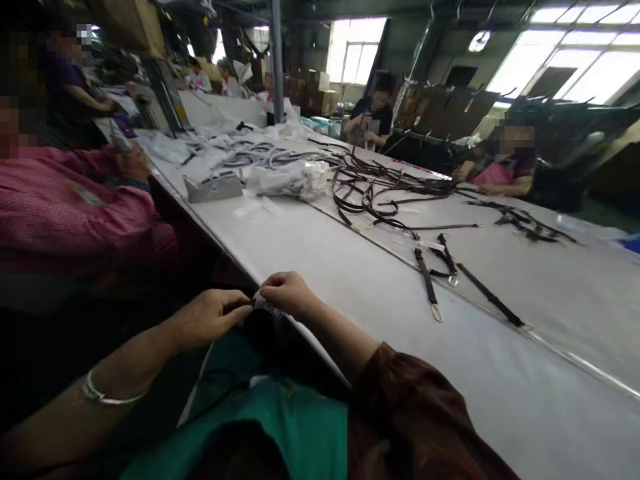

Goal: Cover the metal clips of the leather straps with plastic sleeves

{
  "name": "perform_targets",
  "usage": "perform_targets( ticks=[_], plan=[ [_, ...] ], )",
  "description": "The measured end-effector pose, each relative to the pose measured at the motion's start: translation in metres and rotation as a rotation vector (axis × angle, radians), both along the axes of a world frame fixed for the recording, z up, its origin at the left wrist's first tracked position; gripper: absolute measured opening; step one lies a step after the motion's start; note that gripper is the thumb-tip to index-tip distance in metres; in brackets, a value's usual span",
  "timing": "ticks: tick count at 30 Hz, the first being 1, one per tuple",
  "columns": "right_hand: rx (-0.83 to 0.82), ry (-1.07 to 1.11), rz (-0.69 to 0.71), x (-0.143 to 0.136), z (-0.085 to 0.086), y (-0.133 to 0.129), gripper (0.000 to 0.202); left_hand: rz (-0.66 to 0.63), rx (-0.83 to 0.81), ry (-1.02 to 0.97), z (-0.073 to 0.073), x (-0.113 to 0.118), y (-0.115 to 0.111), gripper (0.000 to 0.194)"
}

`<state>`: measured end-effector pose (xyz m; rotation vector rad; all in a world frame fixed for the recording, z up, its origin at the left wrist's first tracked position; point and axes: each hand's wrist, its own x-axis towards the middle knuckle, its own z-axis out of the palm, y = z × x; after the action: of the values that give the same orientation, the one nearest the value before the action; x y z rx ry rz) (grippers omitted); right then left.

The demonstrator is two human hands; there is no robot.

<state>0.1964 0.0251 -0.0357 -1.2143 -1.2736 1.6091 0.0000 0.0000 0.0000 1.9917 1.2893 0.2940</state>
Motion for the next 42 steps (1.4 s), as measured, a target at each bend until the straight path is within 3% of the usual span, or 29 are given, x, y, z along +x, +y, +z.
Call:
perform_targets(
  ticks=[3, 6, 13, 18, 23, 26, 29, 31, 33, 35, 38, 42],
  plan=[
    [-0.043, 0.129, -0.05, 0.015, -0.008, 0.003, 0.011, 0.065, -0.123, -0.142, -0.013, -0.016, 0.002, 0.039],
    [-0.068, 0.185, -0.065, 0.021, -0.014, 0.004, 0.01, 0.099, -0.073, -0.142, -0.015, -0.025, 0.003, 0.037],
    [-0.104, 0.133, 0.053, 0.014, -0.012, 0.004, 0.015, -0.031, 0.187, -0.064, 0.023, -0.006, 0.01, 0.027],
    [-0.075, 0.009, 0.075, 0.019, 0.0, 0.009, 0.024, -0.109, 0.251, 0.026, 0.042, 0.012, 0.024, 0.026],
    [0.096, -0.233, 0.025, 0.021, 0.022, 0.011, 0.007, -0.125, 0.329, 0.083, 0.061, 0.026, 0.043, 0.024],
    [0.412, -0.345, -0.072, 0.023, 0.045, 0.015, 0.009, -0.093, 0.389, 0.082, 0.081, 0.034, 0.059, 0.024],
    [0.731, -0.361, -0.253, 0.022, 0.073, 0.023, 0.006, -0.094, 0.46, 0.103, 0.101, 0.042, 0.072, 0.024],
    [0.712, -0.226, -0.336, 0.018, 0.087, 0.029, 0.004, -0.113, 0.513, 0.109, 0.111, 0.047, 0.08, 0.027],
    [0.545, -0.007, -0.323, 0.013, 0.094, 0.035, 0.008, -0.146, 0.54, 0.089, 0.119, 0.05, 0.086, 0.027],
    [0.412, 0.184, -0.286, 0.01, 0.091, 0.039, 0.013, -0.22, 0.499, 0.061, 0.123, 0.047, 0.092, 0.028],
    [0.355, 0.315, -0.356, 0.011, 0.069, 0.04, 0.017, -0.319, 0.385, 0.052, 0.129, 0.024, 0.107, 0.037],
    [0.221, 0.288, -0.45, 0.019, 0.022, 0.035, 0.018, -0.128, 0.418, 0.022, 0.148, -0.03, 0.131, 0.047]
  ],
)
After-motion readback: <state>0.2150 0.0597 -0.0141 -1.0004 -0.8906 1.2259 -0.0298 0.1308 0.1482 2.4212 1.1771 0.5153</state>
